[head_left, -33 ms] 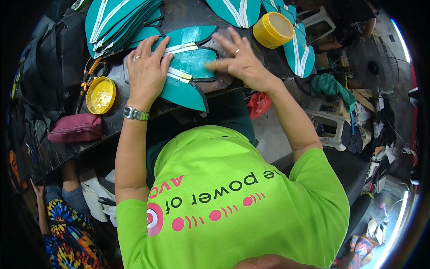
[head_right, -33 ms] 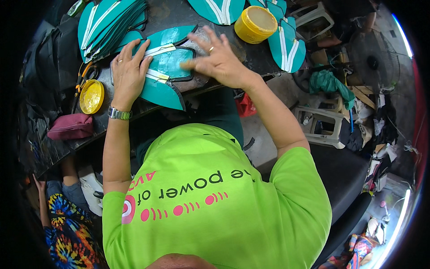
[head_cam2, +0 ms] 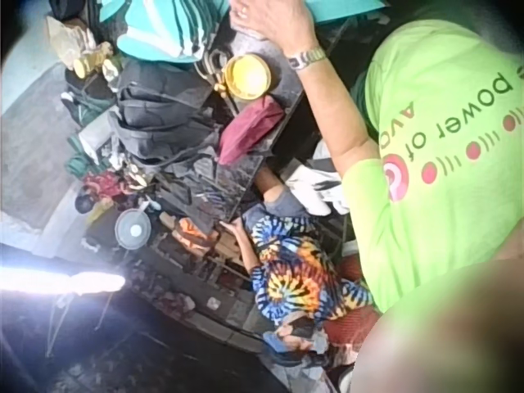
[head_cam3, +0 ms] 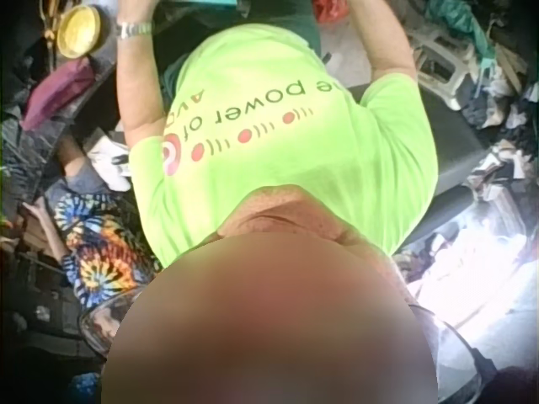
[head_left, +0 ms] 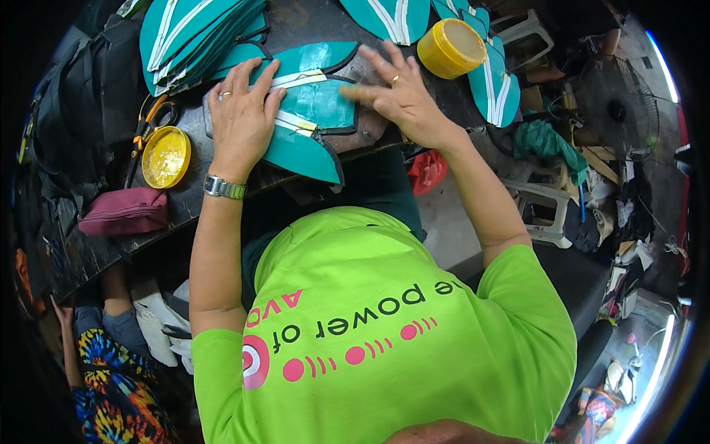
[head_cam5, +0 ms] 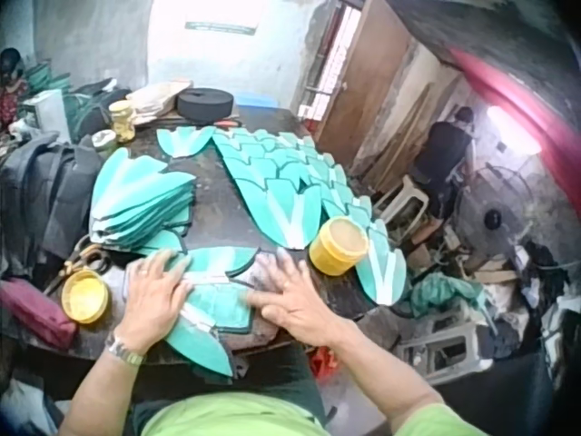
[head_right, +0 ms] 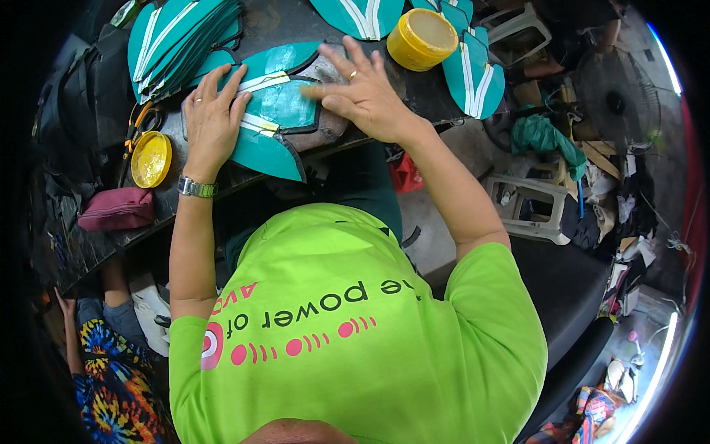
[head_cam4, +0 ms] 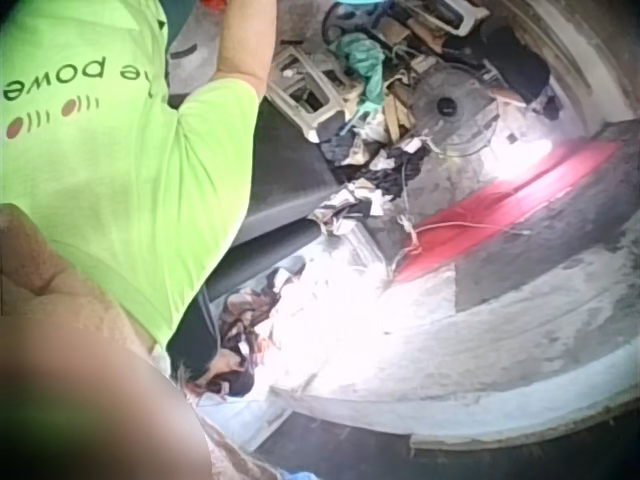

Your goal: The person repeatedly picks teal fabric caps with white stripes from a pile on a table, presses them flat with both hands, and places them back on the pile. The person continues this cycle throughout the clip.

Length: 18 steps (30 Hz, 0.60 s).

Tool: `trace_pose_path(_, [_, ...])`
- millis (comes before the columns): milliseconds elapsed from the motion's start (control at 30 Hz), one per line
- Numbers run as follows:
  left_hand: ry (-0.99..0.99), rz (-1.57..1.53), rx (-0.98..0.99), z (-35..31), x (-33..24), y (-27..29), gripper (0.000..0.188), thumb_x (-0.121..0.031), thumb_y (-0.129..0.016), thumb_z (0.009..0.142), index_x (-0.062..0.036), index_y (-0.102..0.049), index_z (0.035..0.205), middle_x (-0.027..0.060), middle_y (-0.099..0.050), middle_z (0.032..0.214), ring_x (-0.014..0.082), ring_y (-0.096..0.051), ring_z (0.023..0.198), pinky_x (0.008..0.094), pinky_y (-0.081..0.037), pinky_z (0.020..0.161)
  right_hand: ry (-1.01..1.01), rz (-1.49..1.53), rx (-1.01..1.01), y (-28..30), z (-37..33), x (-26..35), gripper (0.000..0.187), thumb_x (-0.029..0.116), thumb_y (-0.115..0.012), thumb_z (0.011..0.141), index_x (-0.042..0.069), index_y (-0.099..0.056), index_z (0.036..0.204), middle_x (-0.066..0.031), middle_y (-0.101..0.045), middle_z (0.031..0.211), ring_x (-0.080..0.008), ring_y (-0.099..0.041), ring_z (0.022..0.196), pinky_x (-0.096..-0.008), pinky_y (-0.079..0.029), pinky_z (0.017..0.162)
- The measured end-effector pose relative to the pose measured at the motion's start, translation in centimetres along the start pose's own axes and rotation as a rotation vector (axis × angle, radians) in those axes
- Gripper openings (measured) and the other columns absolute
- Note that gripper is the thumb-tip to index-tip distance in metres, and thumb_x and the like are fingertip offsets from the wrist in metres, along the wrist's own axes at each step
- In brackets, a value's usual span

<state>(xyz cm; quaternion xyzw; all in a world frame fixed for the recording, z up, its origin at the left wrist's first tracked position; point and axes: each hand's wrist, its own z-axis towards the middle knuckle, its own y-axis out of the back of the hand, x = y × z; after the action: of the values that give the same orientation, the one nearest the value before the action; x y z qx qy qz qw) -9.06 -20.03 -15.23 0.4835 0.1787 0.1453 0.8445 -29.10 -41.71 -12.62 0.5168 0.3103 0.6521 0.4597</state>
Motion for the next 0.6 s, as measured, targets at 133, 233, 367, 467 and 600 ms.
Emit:
trace_pose_path(133, [0.001,-0.008,0.003,0.0,0.0,0.0,0.044,-0.036,-0.060,0.097,-0.0185,-0.061,0.137,0.0071,-0.055,0.139,0.0252,-0.047,0.134,0.0458,-0.031,0.110,-0.075,-0.267,0.113,-1.9,-0.7,-0.1,0.054,0.062,-0.040,0.101,0.041,-0.045,0.151,-0.0072,-0.022,0.167,-0.0356,-0.006,0.156,-0.0699,0.000,0.117])
trace_pose_path(233, [0.002,-0.004,-0.001,-0.1,0.0,0.1,0.043,-0.036,-0.060,0.097,-0.0188,-0.061,0.137,0.0068,-0.055,0.139,0.0250,-0.047,0.134,0.0454,-0.031,0.110,-0.063,-0.220,0.128,-2.3,-1.8,0.6,0.059,0.066,-0.039,0.098,0.044,-0.039,0.153,-0.0065,-0.019,0.168,-0.0375,-0.006,0.155,-0.0712,0.000,0.117])
trace_pose_path(367, [0.023,0.010,0.076,-0.1,0.1,0.1,0.045,-0.037,-0.055,0.101,-0.0221,-0.057,0.144,0.0072,-0.051,0.146,0.0252,-0.044,0.138,0.0452,-0.030,0.111,-0.050,-0.175,0.229,-1.8,-3.0,2.4,0.063,0.074,-0.034,0.095,0.046,-0.045,0.150,-0.0055,-0.016,0.169,-0.0368,-0.001,0.156,-0.0690,0.004,0.118])
trace_pose_path(467, [0.016,0.004,0.053,0.0,0.0,0.0,0.045,-0.037,-0.056,0.100,-0.0213,-0.058,0.142,0.0069,-0.053,0.144,0.0249,-0.045,0.137,0.0452,-0.031,0.110,-0.042,-0.125,0.243,-1.6,-3.0,3.2,0.066,0.077,-0.030,0.094,0.044,-0.047,0.148,-0.0053,-0.016,0.169,-0.0355,0.000,0.156,-0.0682,0.005,0.118])
trace_pose_path(600, [-0.005,0.004,-0.002,0.0,0.1,0.0,0.044,-0.037,-0.060,0.097,-0.0197,-0.061,0.138,0.0066,-0.055,0.140,0.0250,-0.047,0.135,0.0457,-0.032,0.110,-0.087,-0.172,0.176,-1.6,-2.2,2.4,0.064,0.072,-0.029,0.097,0.041,-0.043,0.152,-0.0060,-0.016,0.169,-0.0345,-0.003,0.156,-0.0680,0.004,0.118])
